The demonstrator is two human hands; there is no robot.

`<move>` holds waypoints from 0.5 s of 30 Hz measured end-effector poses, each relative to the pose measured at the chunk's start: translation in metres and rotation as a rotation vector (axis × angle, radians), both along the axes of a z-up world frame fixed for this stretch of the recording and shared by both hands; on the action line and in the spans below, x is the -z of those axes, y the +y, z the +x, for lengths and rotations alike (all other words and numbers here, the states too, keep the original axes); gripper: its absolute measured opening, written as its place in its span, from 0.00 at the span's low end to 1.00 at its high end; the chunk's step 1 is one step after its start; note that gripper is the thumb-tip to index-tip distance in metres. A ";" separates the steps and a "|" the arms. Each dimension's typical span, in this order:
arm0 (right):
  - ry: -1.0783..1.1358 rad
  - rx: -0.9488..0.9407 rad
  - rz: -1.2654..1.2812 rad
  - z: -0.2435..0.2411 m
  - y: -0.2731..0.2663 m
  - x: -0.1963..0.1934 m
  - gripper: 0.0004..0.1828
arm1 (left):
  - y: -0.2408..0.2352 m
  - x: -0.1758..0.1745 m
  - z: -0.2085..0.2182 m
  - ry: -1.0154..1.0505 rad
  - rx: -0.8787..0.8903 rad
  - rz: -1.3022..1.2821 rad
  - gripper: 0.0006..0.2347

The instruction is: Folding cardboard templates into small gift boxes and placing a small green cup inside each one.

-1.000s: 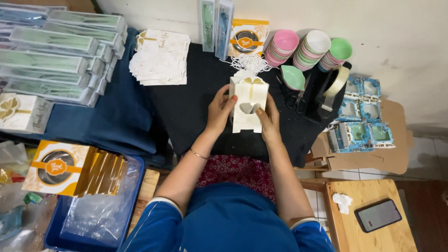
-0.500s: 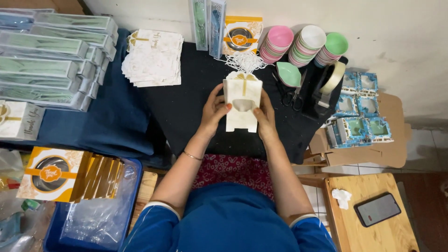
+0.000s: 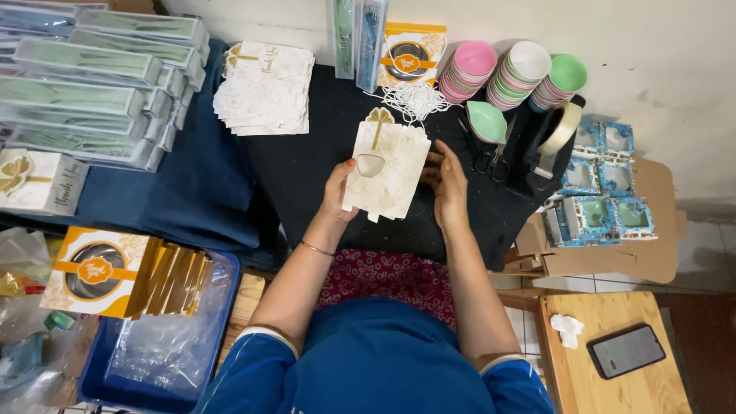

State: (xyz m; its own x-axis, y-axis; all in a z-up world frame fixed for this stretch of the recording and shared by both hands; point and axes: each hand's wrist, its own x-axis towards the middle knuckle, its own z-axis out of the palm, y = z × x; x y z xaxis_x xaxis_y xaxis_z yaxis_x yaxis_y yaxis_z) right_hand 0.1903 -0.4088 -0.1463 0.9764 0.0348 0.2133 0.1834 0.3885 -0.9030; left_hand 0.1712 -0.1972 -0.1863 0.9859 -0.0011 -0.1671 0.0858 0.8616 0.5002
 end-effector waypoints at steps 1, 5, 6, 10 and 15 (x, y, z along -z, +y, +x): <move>-0.001 -0.001 0.000 0.000 0.000 -0.001 0.36 | 0.001 0.001 0.001 -0.001 -0.001 0.000 0.21; -0.009 0.014 -0.036 0.003 -0.002 0.006 0.31 | -0.001 -0.001 0.000 -0.133 0.065 0.069 0.25; -0.017 0.022 -0.059 0.005 -0.003 0.010 0.29 | -0.002 -0.004 -0.001 -0.221 0.097 0.134 0.29; 0.005 0.038 -0.061 0.005 -0.003 0.022 0.19 | -0.007 -0.028 -0.009 -0.458 0.155 0.224 0.37; -0.007 0.096 -0.064 0.000 0.002 0.012 0.19 | 0.000 -0.019 -0.010 -0.293 0.076 0.054 0.33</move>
State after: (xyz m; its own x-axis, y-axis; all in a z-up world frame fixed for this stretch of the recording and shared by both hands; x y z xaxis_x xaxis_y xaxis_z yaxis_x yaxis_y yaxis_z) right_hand 0.1902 -0.4073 -0.1579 0.9744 -0.0450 0.2205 0.2234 0.3102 -0.9240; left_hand 0.1614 -0.1970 -0.1677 0.9895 -0.0759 0.1228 -0.0057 0.8295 0.5585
